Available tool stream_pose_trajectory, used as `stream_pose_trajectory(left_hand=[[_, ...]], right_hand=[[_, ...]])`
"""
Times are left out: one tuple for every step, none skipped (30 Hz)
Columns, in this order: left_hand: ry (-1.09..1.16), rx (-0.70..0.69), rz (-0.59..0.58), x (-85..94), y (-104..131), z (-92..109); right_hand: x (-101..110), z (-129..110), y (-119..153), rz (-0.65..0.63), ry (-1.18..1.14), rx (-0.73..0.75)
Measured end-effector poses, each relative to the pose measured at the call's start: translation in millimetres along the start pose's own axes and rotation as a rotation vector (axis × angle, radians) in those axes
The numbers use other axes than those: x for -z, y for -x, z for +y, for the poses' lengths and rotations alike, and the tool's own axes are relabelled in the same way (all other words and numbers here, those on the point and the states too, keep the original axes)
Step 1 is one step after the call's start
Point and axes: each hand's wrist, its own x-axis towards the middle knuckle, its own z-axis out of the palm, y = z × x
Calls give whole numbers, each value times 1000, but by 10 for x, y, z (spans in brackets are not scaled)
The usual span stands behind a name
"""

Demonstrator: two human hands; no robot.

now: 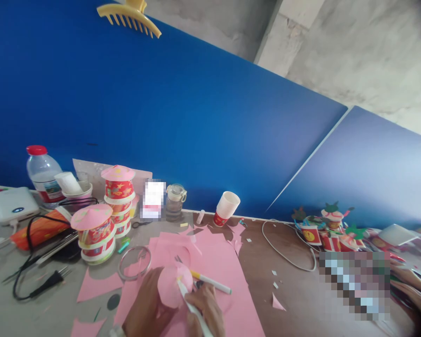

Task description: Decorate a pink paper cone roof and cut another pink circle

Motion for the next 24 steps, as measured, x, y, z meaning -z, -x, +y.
stream_pose_trajectory(left_hand=[[3, -1, -2, 2, 0, 3], [4, -3, -3, 3, 0, 5], [2, -5, -3, 4, 0, 8], [0, -6, -2, 5, -1, 9], [-4, -6, 1, 5, -2, 10], [-9, -5, 3, 5, -3, 10], [-13, -4, 5, 6, -4, 11], [-16, -4, 5, 6, -5, 12], [-18, -4, 6, 7, -5, 14], [-20, -5, 5, 8, -6, 16], [-21, -8, 4, 9, -6, 18], [-20, -13, 4, 9, -5, 18], [-20, -16, 5, 8, -5, 18], [-20, -20, 6, 6, -4, 16], [-20, -22, 8, 4, -4, 12], [-20, -23, 11, 2, -3, 7], [-18, -20, 13, 0, -4, 2], [-15, -13, 12, -2, -4, -3], [-11, -5, 9, -3, -5, -6], [-6, 3, 4, -3, -7, -7], [-2, 9, 1, -2, -8, -7], [1, 11, -2, -1, -9, -4], [1, 11, -3, 1, -11, -1], [0, 6, 0, 3, -12, 3]], right_hand=[[3, -15, -16, 22, -4, 11], [7, -34, -35, 45, -5, 14], [11, -53, -55, 62, -3, 11], [15, -72, -74, 68, 0, 10], [18, -89, -89, 64, 2, 17], [20, -103, -100, 56, 6, 25], [22, -113, -107, 55, 9, 27], [22, -119, -109, 57, 9, 26], [23, -121, -109, 62, 7, 18], [24, -120, -107, 67, 0, 9], [27, -115, -104, 69, -8, 2], [31, -108, -101, 67, -17, 7], [35, -99, -100, 60, -26, 24], [41, -91, -99, 50, -32, 42], [46, -85, -99, 41, -37, 53], [51, -83, -99, 35, -40, 63], [55, -83, -98, 33, -40, 66], [57, -86, -96, 34, -37, 62], [58, -91, -93, 39, -31, 50], [57, -96, -90, 42, -26, 41], [55, -99, -86, 47, -22, 37], [52, -99, -82, 52, -21, 41], [48, -96, -79, 52, -20, 53], [44, -92, -76, 49, -20, 73]])
